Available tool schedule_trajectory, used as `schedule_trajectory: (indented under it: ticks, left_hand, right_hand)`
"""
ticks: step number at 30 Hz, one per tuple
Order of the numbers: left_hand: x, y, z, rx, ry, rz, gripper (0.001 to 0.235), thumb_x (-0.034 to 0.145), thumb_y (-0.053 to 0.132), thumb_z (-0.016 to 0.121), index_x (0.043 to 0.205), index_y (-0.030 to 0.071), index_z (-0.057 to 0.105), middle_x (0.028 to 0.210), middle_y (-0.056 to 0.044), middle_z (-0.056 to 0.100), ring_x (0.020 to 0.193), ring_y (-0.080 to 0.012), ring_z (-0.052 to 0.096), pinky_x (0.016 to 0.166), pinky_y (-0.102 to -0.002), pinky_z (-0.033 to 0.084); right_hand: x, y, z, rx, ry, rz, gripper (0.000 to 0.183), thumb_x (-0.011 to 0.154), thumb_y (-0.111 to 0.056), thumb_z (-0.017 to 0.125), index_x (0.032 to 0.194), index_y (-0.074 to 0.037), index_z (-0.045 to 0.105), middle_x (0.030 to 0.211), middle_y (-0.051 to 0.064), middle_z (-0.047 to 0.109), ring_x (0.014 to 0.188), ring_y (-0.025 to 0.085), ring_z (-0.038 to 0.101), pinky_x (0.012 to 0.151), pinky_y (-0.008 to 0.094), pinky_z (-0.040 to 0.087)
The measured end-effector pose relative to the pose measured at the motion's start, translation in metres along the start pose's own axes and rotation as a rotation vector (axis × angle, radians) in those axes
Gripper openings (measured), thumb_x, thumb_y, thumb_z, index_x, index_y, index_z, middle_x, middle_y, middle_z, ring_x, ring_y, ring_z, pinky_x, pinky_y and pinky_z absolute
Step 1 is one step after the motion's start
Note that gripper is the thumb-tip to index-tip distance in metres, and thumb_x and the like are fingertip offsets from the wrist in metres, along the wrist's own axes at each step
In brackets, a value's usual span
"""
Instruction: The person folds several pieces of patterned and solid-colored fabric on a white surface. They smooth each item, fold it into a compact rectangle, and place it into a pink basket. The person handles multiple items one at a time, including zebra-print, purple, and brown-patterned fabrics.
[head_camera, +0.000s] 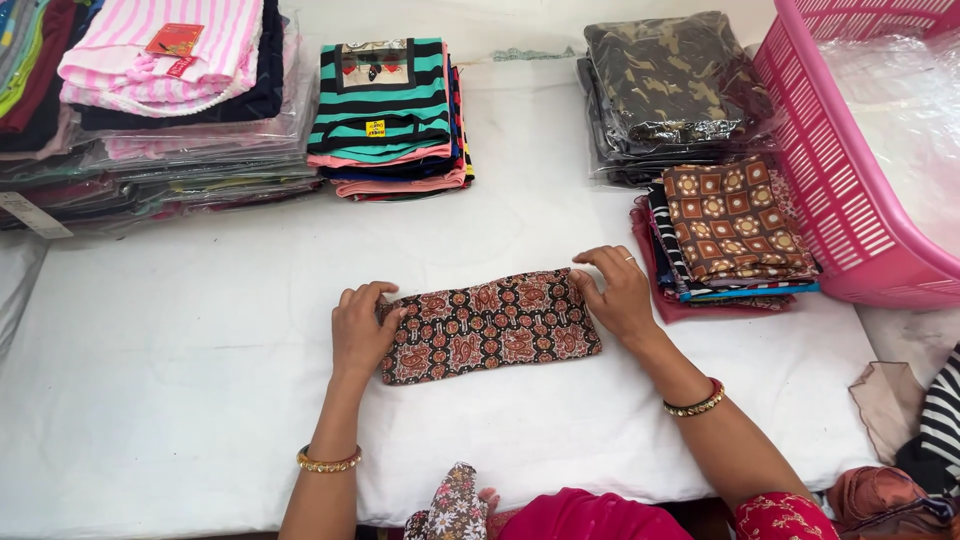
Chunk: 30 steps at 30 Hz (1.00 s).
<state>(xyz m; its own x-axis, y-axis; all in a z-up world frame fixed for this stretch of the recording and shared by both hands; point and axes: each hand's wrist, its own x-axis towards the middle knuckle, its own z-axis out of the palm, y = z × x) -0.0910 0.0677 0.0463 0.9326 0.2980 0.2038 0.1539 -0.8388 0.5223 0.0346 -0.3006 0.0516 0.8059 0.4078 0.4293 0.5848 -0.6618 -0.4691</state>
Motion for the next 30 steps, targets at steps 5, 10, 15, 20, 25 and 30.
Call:
schedule_trajectory:
  ticks: [5, 10, 15, 20, 25, 30]
  left_hand:
    - [-0.001, -0.002, 0.002, 0.024, 0.0, 0.02, 0.038, 0.079, 0.022, 0.082, 0.114, 0.015, 0.071, 0.102, -0.001, 0.072, 0.095, -0.0249, 0.059, 0.087, -0.042, 0.043]
    - [-0.001, -0.005, 0.001, 0.014, -0.077, -0.079, 0.019, 0.083, 0.024, 0.082, 0.097, 0.015, 0.075, 0.094, 0.0, 0.073, 0.094, -0.0229, 0.061, 0.091, -0.038, 0.046]
    - [0.0, -0.013, 0.004, -0.088, -0.045, -0.093, 0.019, 0.086, 0.023, 0.08, 0.1, 0.014, 0.073, 0.094, 0.0, 0.072, 0.095, -0.0226, 0.062, 0.088, -0.037, 0.049]
    - [-0.001, 0.001, -0.004, -0.081, -0.05, -0.113, 0.039, 0.08, 0.025, 0.082, 0.115, 0.018, 0.069, 0.09, -0.004, 0.071, 0.093, -0.0227, 0.064, 0.089, -0.04, 0.048]
    - [-0.001, -0.002, 0.004, -0.045, -0.069, -0.131, 0.043, 0.083, 0.025, 0.082, 0.123, 0.021, 0.067, 0.087, -0.006, 0.07, 0.085, -0.0235, 0.066, 0.094, -0.041, 0.046]
    - [-0.003, 0.012, -0.006, -0.13, 0.012, -0.139, 0.044, 0.083, 0.02, 0.079, 0.125, 0.02, 0.067, 0.089, -0.005, 0.065, 0.086, -0.0236, 0.063, 0.086, -0.04, 0.049]
  right_hand:
    - [0.001, 0.001, 0.01, -0.171, -0.119, -0.07, 0.043, 0.088, -0.034, 0.072, 0.124, -0.01, 0.071, 0.128, 0.01, 0.062, 0.12, 0.03, 0.052, 0.092, 0.045, 0.043]
    - [0.004, -0.003, 0.012, -0.125, -0.243, 0.026, 0.024, 0.087, -0.032, 0.075, 0.102, -0.015, 0.07, 0.131, 0.005, 0.059, 0.126, 0.027, 0.049, 0.1, 0.045, 0.038]
    - [0.002, 0.005, 0.02, -0.013, -0.239, 0.02, 0.027, 0.091, -0.029, 0.073, 0.111, -0.011, 0.066, 0.124, 0.004, 0.061, 0.117, 0.026, 0.053, 0.099, 0.042, 0.044]
    - [0.007, -0.009, 0.015, -0.022, -0.202, 0.015, 0.051, 0.089, -0.025, 0.074, 0.134, -0.004, 0.06, 0.113, 0.012, 0.057, 0.105, 0.031, 0.052, 0.093, 0.045, 0.047]
    - [0.004, -0.001, 0.023, -0.042, -0.214, 0.09, 0.016, 0.09, -0.022, 0.075, 0.099, -0.01, 0.069, 0.105, 0.009, 0.061, 0.105, 0.029, 0.053, 0.094, 0.042, 0.047]
    - [-0.003, 0.018, 0.032, 0.297, -0.085, 0.142, 0.017, 0.098, -0.019, 0.069, 0.106, -0.006, 0.062, 0.092, 0.006, 0.068, 0.088, 0.02, 0.063, 0.079, 0.035, 0.051]
